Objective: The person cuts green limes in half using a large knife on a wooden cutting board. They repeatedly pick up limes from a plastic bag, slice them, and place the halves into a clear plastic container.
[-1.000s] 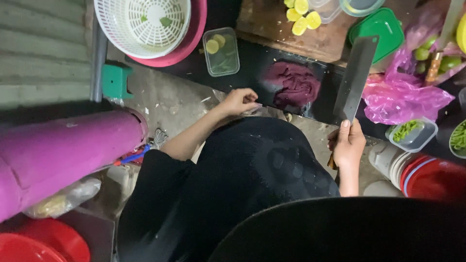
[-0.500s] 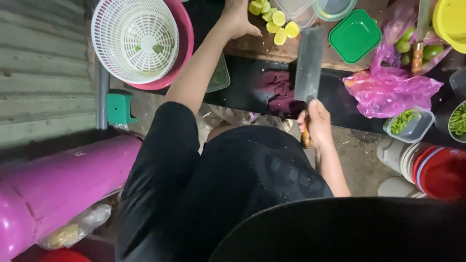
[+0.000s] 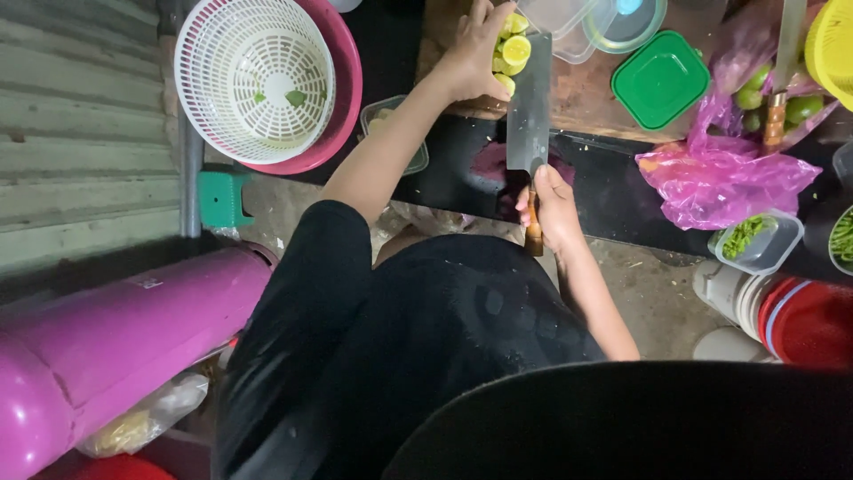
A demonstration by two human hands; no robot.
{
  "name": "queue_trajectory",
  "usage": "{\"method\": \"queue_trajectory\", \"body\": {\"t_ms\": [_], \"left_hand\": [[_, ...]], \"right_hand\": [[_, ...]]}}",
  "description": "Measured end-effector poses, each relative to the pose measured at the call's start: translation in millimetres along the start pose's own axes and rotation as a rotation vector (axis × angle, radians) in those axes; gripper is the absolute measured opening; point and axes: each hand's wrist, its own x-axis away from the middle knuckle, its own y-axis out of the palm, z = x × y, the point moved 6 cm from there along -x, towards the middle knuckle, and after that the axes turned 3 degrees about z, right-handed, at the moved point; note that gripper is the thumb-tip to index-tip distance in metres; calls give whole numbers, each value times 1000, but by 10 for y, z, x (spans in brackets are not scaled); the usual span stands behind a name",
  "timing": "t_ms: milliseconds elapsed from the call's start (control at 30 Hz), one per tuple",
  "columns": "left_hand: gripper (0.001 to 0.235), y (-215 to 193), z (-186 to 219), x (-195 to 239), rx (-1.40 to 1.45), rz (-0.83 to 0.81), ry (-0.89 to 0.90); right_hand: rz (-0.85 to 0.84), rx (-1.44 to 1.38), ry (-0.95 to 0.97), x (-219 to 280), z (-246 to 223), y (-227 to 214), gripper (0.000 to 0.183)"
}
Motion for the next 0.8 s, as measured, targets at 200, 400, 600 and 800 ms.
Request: {"method": "queue_trajectory", "body": {"t_ms": [200, 400, 600, 800], "left_hand": [[102, 38, -54, 11, 239, 78, 13], [93, 7, -143, 23, 452, 118, 25], [88, 74, -238, -6, 568, 99, 10], [85, -259, -50, 55, 534, 107, 10]], "right_hand": [[-14, -4, 23, -125, -2, 48, 34], [-23, 103, -16, -96, -198, 131, 34], [-56, 93, -8, -115, -222, 154, 34], [-57, 114, -33, -46, -397, 226, 37]]}}
